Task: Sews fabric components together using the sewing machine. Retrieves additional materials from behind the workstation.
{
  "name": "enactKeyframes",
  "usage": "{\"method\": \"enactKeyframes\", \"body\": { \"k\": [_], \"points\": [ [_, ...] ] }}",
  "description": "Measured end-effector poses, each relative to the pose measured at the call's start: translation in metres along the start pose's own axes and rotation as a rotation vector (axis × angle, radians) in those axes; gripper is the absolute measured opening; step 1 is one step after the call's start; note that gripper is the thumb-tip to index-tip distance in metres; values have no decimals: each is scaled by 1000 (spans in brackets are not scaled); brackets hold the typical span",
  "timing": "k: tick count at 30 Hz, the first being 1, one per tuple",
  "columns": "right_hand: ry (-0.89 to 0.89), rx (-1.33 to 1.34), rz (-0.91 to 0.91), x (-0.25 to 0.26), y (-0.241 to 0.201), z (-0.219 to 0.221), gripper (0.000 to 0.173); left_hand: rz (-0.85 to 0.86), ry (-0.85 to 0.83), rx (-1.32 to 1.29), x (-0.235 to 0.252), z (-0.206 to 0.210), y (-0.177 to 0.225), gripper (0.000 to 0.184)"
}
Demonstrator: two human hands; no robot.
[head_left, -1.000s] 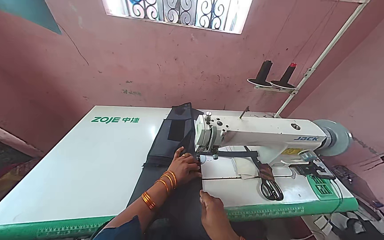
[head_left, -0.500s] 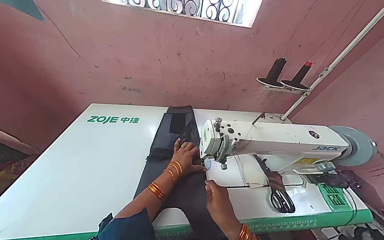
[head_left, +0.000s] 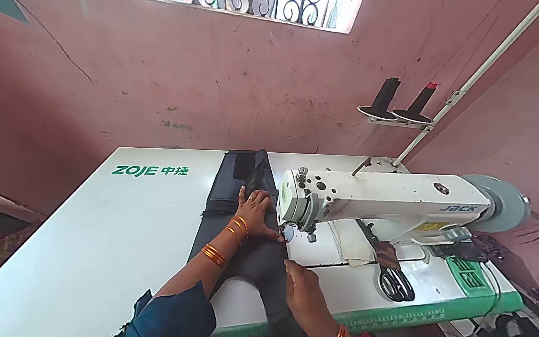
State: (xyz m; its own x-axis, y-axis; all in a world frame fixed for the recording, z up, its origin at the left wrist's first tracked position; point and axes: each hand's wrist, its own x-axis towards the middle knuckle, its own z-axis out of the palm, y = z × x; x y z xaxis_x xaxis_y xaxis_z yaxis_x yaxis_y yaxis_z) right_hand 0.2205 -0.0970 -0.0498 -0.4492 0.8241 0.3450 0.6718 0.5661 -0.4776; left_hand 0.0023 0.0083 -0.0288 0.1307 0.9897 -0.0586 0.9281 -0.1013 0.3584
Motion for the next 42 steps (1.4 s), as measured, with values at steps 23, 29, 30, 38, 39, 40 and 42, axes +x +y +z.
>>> {"method": "enactKeyframes", "body": {
  "k": [23, 29, 30, 38, 39, 40, 42],
  "points": [
    [-217, 1025, 756, -18, -3, -31, 28, 474, 610, -68, -123, 58, 75, 13],
    [81, 201, 7, -66, 5, -10, 39, 286, 578, 48, -146, 92, 98, 23],
    [67, 83, -56, -66, 3, -12, 41, 273, 576, 31, -147, 92, 99, 21],
    [-167, 289, 86, -75, -5, -41, 23, 341, 556, 113, -148, 92, 102, 20],
    [-223, 349, 134, -72, -4, -47, 23, 366, 590, 121, -147, 94, 100, 19],
    [-288, 408, 174, -65, -3, -54, 23, 384, 632, 131, -146, 98, 99, 18],
    [-324, 426, 136, -40, 5, -62, 21, 374, 698, 120, -145, 104, 97, 17]
  ]
}}
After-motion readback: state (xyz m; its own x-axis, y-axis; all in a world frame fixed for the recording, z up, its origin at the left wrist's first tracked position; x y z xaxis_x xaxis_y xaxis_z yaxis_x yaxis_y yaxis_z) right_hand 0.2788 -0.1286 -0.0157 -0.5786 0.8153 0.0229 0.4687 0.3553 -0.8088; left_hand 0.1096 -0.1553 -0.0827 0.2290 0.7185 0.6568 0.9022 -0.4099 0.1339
